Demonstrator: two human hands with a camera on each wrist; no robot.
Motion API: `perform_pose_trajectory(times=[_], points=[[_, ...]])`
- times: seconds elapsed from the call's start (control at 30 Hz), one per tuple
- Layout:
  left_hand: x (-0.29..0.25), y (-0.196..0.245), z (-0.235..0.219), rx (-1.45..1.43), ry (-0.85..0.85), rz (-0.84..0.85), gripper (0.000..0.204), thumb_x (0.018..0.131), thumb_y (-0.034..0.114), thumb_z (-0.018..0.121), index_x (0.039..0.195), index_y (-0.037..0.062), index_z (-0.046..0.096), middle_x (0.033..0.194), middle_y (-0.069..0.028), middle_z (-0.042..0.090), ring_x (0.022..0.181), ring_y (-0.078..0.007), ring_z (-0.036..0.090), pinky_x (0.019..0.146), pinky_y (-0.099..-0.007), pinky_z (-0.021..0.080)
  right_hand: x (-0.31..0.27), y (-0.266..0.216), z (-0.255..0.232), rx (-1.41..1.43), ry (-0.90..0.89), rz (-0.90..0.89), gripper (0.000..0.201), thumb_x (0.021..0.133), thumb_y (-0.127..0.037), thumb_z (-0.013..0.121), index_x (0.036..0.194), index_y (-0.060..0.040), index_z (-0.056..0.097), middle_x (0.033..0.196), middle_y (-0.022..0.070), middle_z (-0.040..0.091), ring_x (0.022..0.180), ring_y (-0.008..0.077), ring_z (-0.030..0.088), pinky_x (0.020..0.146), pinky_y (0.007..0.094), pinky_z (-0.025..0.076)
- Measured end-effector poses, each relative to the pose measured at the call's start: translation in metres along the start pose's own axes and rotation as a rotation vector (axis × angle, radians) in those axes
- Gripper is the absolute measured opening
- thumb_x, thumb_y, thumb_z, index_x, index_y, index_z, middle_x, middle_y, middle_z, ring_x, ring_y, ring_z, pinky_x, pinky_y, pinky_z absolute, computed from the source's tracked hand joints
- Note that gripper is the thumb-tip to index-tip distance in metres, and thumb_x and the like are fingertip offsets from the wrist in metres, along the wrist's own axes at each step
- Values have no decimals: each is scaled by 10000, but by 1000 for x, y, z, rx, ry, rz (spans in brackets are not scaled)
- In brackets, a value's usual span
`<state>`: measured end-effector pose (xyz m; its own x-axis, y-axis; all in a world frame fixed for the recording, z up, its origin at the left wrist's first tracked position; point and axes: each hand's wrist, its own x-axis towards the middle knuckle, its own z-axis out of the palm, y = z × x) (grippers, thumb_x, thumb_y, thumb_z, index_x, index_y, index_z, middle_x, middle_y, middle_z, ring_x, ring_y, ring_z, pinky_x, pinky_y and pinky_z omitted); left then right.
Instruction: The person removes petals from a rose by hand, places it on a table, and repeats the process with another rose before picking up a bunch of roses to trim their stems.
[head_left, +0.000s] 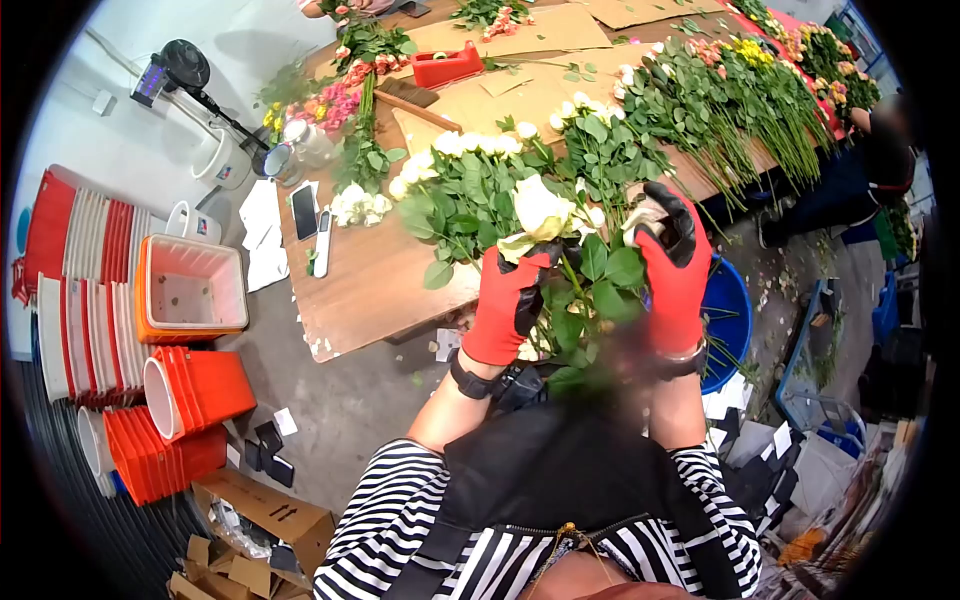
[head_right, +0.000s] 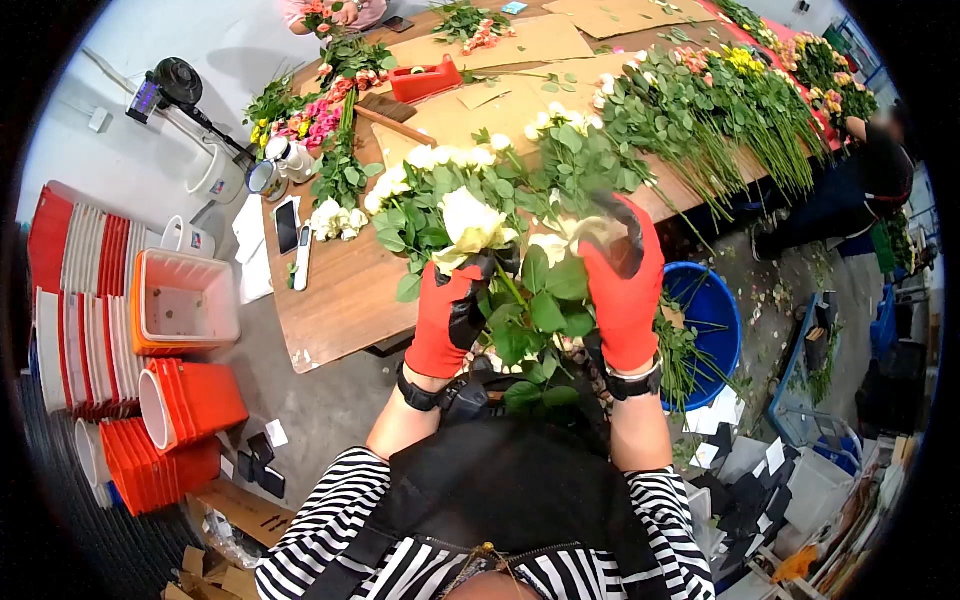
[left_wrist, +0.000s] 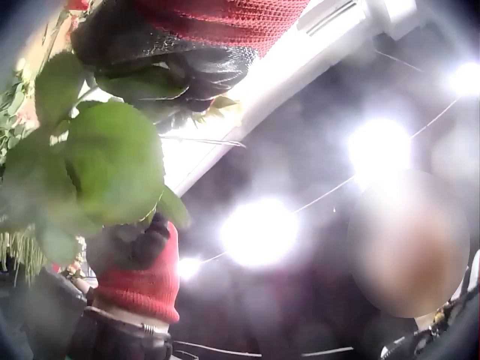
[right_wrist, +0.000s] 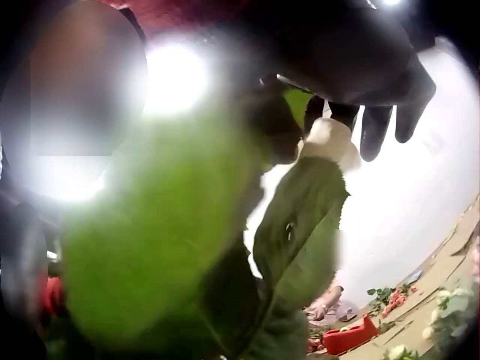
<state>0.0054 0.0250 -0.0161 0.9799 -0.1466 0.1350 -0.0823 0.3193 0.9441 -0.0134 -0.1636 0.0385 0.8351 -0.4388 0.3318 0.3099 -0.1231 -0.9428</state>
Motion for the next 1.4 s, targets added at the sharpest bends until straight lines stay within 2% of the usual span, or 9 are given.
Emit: perform_pose_trajectory(times=[0.1,0.13,0.4,0.53,0.73,0.97,1.1,1.27,1.4], points=[[-1,4,-4,-343,4,-184,306,862,42,594,1154,-48,574,1044,-67,657,901,-127,606,809,-270,481,-8,-12,-2,-95,-79,-49,347,820,51,598,1163,3,618,1274,118,559,1175,208,544,987,320,430],[-7,-12,-10,168,46,35,347,855,57,602,1181,-58,566,1040,-69,658,905,-131,609,817,-277,485,-8,-19,-2,-70,-127,-75,348,817,60,585,1157,0,622,1271,114,562,1181,208,540,997,325,424],[-7,25,11,-99,-32,-261,494,772,20,656,1247,-75,561,1109,-102,670,1026,-147,605,927,-301,469,-6,-52,8,-448,-349,-282,402,742,-18,667,1140,-66,647,1222,86,626,1243,301,477,1070,430,349],[-4,10,1,39,-87,-81,500,762,-1,680,1245,-57,564,1060,-97,669,934,-154,613,897,-312,479,-15,-51,14,-105,-251,-108,416,710,-69,743,1115,-75,647,1230,80,618,1243,316,476,1068,442,335],[-7,3,16,312,48,107,423,682,56,794,1067,-14,633,1002,-126,677,1049,-273,604,1080,-429,351,-7,-63,16,-798,-225,-492,385,680,-207,808,1008,-102,636,1186,71,627,1202,353,499,1068,525,299],[-9,15,27,178,101,-39,327,729,39,743,1032,-32,640,913,-61,677,818,-131,600,769,-284,485,-17,-38,13,-517,-152,-422,369,679,-62,736,1033,-80,634,1152,109,635,1178,363,521,1052,466,348],[-13,10,20,-8,147,-124,364,762,52,715,1096,-52,616,938,-54,669,838,-106,591,775,-260,485,-26,-17,-3,337,6,158,354,706,42,614,1058,12,610,1122,107,635,1118,223,558,982,333,407],[-24,-8,-3,41,44,-64,571,835,221,736,1290,-32,503,1236,-142,583,1060,-191,587,919,-320,472,-13,-27,-18,-106,-9,-73,388,832,-67,497,1191,49,585,1189,134,622,1121,214,562,1013,331,388],[-18,1,-3,71,-126,49,510,807,195,683,1247,-31,558,1307,-197,569,1276,-305,489,1070,-399,362,-10,-61,-13,-179,-240,-202,352,741,-19,490,1044,25,663,1219,167,621,1225,307,517,1078,403,344]])
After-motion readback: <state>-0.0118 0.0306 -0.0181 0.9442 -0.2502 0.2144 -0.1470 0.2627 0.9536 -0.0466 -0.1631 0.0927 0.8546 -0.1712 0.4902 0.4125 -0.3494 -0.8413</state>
